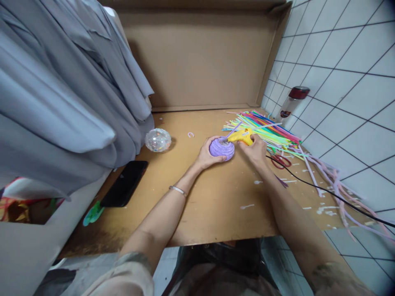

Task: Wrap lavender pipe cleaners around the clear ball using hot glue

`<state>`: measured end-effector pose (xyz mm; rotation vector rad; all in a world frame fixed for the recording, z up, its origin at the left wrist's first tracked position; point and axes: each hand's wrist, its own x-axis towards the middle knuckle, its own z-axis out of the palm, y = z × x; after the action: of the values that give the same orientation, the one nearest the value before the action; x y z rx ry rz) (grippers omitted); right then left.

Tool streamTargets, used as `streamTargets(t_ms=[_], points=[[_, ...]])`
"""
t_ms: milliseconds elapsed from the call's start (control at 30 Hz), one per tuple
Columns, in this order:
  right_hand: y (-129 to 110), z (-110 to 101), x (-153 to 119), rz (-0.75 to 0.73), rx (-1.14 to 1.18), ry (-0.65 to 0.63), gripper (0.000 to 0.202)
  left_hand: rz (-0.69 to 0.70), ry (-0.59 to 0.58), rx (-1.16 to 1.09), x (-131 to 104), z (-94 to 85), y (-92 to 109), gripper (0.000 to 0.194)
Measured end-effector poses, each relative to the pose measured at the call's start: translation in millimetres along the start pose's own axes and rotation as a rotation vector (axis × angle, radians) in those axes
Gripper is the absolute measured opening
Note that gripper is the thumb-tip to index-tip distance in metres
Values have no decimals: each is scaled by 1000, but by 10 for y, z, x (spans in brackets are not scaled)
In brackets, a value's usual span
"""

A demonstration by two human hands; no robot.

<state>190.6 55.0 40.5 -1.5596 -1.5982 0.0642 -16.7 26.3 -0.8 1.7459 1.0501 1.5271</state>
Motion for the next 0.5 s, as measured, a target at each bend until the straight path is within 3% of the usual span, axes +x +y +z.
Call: streamTargets(t_ms=[300,500], points=[[187,34,44,96,-33,85,43,-5,6,-5,-4,-6,3,86],[398,108,-26,72,-234,14,43,-3,27,0,-30,-11,14,86]])
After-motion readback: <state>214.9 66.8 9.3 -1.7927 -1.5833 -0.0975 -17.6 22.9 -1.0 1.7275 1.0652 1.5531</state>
